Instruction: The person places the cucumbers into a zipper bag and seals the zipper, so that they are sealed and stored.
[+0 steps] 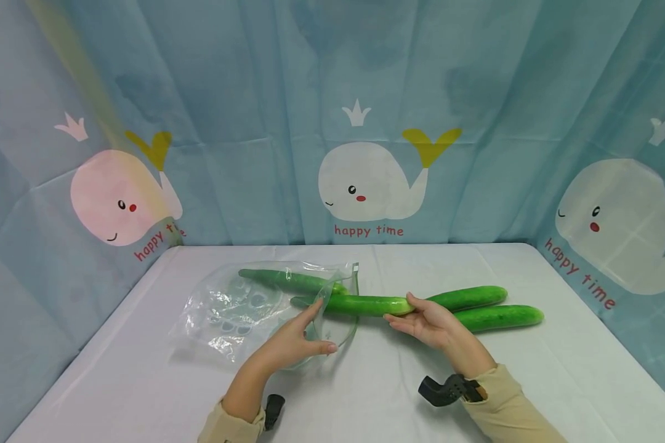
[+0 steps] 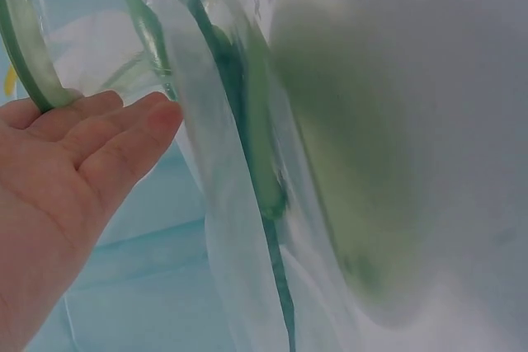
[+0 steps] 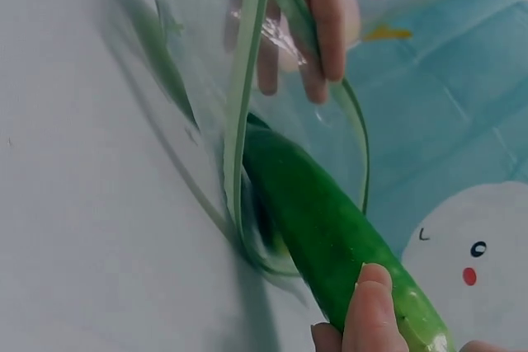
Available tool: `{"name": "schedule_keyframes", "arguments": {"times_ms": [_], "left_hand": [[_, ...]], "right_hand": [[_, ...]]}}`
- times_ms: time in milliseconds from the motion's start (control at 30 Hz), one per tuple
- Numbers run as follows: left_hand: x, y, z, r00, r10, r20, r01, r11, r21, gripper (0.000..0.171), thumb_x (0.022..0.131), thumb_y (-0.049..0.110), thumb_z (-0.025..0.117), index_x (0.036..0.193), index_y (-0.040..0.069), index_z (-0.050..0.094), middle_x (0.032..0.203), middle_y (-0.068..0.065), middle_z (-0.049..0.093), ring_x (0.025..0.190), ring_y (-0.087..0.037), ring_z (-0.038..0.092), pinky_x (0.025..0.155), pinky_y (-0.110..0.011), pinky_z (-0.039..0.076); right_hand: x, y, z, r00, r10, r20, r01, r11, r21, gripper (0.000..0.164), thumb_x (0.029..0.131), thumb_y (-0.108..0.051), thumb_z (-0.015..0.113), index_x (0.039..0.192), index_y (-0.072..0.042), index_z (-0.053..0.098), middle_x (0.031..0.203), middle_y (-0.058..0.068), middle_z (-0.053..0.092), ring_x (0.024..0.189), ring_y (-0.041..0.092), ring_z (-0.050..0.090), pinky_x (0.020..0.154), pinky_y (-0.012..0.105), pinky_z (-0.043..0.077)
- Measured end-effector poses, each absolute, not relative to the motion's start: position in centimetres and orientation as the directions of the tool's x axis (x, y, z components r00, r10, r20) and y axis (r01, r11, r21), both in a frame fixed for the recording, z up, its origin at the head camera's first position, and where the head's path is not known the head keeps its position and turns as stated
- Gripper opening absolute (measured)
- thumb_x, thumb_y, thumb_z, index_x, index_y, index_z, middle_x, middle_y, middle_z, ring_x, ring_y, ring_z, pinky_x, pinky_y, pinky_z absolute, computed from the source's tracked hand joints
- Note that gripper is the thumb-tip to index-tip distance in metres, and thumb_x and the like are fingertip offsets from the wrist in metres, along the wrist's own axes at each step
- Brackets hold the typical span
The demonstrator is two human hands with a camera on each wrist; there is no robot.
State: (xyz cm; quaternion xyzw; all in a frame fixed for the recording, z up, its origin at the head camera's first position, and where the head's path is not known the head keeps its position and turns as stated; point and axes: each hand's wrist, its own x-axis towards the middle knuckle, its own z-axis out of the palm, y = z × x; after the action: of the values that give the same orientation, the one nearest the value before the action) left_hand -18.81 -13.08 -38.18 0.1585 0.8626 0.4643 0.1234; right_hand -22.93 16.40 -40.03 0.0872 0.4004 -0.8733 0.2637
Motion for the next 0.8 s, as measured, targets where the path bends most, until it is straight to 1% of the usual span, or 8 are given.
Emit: {"name": "schedule_keyframes", "arguments": {"times_ms": [133, 233, 367, 467, 533, 600, 700, 800], "left_hand": [[-18.8, -13.0, -38.2, -0.919, 0.387, -0.068, 0.157, 0.519, 0.84, 0.096, 0.082, 0.029, 0.079, 0.154, 0.004, 0.022, 0.156, -0.021, 0.026, 0.137, -0.045, 0.031, 0.106, -0.061, 0.031], [-18.8, -13.0, -38.2, -0.919, 0.387, -0.072, 0.152, 0.518, 0.842, 0.096, 0.082, 0.029, 0.079, 0.155, 0.005, 0.021, 0.156, -0.02, 0.025, 0.138, -0.045, 0.03, 0.106, -0.061, 0.031], [-18.8, -12.9, -38.2, -0.92, 0.384, -0.076, 0.144, 0.512, 0.847, 0.096, 0.083, 0.028, 0.079, 0.155, 0.005, 0.021, 0.156, -0.02, 0.024, 0.138, -0.044, 0.03, 0.106, -0.061, 0.032], [-18.9, -12.9, -38.2, -0.919, 0.388, -0.069, 0.148, 0.501, 0.853, 0.095, 0.083, 0.026, 0.079, 0.155, 0.004, 0.021, 0.156, -0.021, 0.023, 0.138, -0.044, 0.029, 0.106, -0.06, 0.033], [-19.0, -12.8, -38.2, -0.918, 0.393, -0.059, 0.157, 0.494, 0.855, 0.095, 0.083, 0.025, 0.079, 0.154, 0.003, 0.021, 0.157, -0.022, 0.022, 0.138, -0.045, 0.029, 0.106, -0.059, 0.034], [-19.1, -12.8, -38.3, -0.917, 0.397, -0.05, 0.163, 0.486, 0.858, 0.094, 0.083, 0.025, 0.079, 0.154, 0.003, 0.021, 0.157, -0.022, 0.022, 0.139, -0.045, 0.028, 0.106, -0.059, 0.033], [-19.2, -12.7, -38.4, -0.916, 0.4, -0.042, 0.168, 0.475, 0.864, 0.094, 0.083, 0.024, 0.079, 0.154, 0.002, 0.021, 0.157, -0.022, 0.021, 0.139, -0.045, 0.027, 0.107, -0.058, 0.033], [-19.2, -12.7, -38.4, -0.916, 0.399, -0.039, 0.167, 0.469, 0.867, 0.094, 0.083, 0.024, 0.079, 0.154, 0.002, 0.021, 0.157, -0.022, 0.021, 0.139, -0.045, 0.027, 0.107, -0.057, 0.033]], "right_hand": [[-22.9, 16.0, -40.2, -0.848, -0.38, -0.369, 0.528, -0.54, -0.655, 0.033, 0.107, -0.021, 0.029, 0.121, 0.008, 0.036, 0.095, 0.028, 0.063, 0.089, 0.032, 0.068, 0.092, 0.042, 0.052], [-22.9, 15.7, -40.2, -0.848, -0.375, -0.375, 0.529, -0.543, -0.652, 0.033, 0.107, -0.021, 0.029, 0.122, 0.007, 0.035, 0.098, 0.029, 0.06, 0.09, 0.032, 0.067, 0.097, 0.044, 0.048], [-23.0, 15.3, -40.1, -0.837, -0.39, -0.383, 0.545, -0.542, -0.64, 0.037, 0.107, -0.021, 0.029, 0.127, 0.009, 0.032, 0.114, 0.035, 0.051, 0.091, 0.033, 0.066, 0.107, 0.047, 0.034], [-23.1, 14.9, -40.0, -0.831, -0.399, -0.388, 0.554, -0.528, -0.643, 0.044, 0.107, -0.022, 0.028, 0.134, 0.013, 0.026, 0.132, 0.045, 0.035, 0.098, 0.037, 0.064, 0.11, 0.048, 0.026], [-23.1, 14.6, -40.0, -0.831, -0.397, -0.391, 0.554, -0.517, -0.652, 0.049, 0.107, -0.022, 0.028, 0.138, 0.015, 0.022, 0.141, 0.047, 0.022, 0.113, 0.044, 0.058, 0.11, 0.048, 0.025], [-23.1, 14.3, -39.9, -0.831, -0.395, -0.392, 0.553, -0.507, -0.661, 0.051, 0.107, -0.022, 0.028, 0.141, 0.016, 0.02, 0.146, 0.044, 0.015, 0.126, 0.047, 0.045, 0.11, 0.048, 0.025], [-23.2, 13.9, -40.0, -0.833, -0.385, -0.396, 0.549, -0.49, -0.677, 0.052, 0.108, -0.023, 0.028, 0.141, 0.017, 0.02, 0.147, 0.044, 0.014, 0.134, 0.046, 0.029, 0.11, 0.049, 0.025], [-23.3, 13.5, -40.2, -0.835, -0.378, -0.4, 0.546, -0.48, -0.686, 0.053, 0.108, -0.023, 0.027, 0.14, 0.018, 0.02, 0.146, 0.045, 0.015, 0.135, 0.047, 0.027, 0.11, 0.049, 0.025]]}}
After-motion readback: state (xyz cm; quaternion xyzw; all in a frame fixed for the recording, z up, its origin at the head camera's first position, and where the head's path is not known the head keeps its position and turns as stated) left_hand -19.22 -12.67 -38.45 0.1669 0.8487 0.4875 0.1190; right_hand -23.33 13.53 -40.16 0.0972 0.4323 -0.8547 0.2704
